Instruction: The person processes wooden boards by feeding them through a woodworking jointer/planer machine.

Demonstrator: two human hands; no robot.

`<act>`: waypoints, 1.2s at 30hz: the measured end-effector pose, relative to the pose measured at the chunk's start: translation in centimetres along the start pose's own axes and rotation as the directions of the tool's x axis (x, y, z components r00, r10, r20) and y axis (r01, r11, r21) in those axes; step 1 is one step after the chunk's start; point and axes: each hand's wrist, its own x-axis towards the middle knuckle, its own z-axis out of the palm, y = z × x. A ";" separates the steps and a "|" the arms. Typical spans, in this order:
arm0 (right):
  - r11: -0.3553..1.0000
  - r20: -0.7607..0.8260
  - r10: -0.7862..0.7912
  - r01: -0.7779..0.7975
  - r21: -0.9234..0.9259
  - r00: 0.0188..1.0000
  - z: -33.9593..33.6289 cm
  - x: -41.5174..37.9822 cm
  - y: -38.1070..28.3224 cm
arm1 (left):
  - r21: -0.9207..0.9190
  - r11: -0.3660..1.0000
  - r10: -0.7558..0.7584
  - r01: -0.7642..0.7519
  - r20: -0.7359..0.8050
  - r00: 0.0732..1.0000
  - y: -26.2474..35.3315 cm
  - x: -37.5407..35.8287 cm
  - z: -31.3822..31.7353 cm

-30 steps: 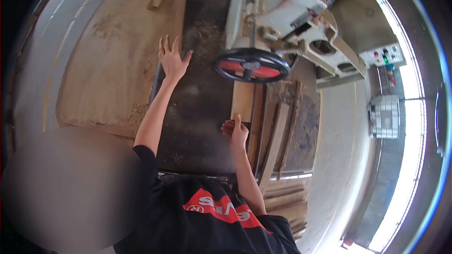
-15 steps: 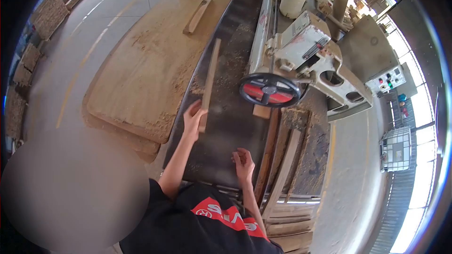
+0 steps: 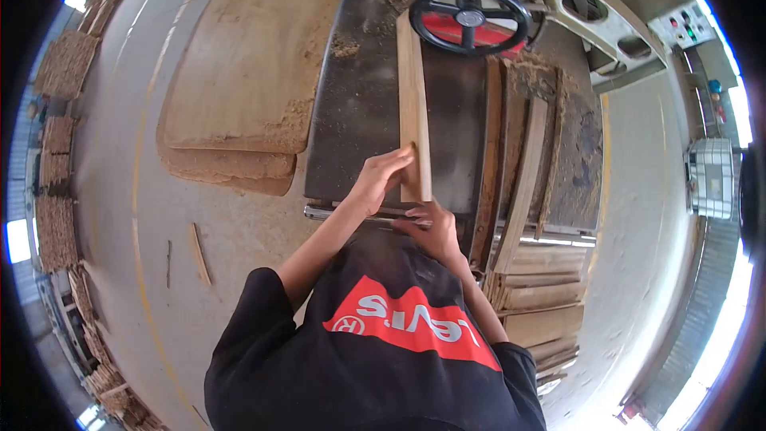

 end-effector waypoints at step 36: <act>0.390 -0.041 0.672 -0.306 0.868 0.739 -1.5 4.9 6.4 | -0.062 0.962 -0.169 0.267 0.630 0.758 0.8 10.6 4.4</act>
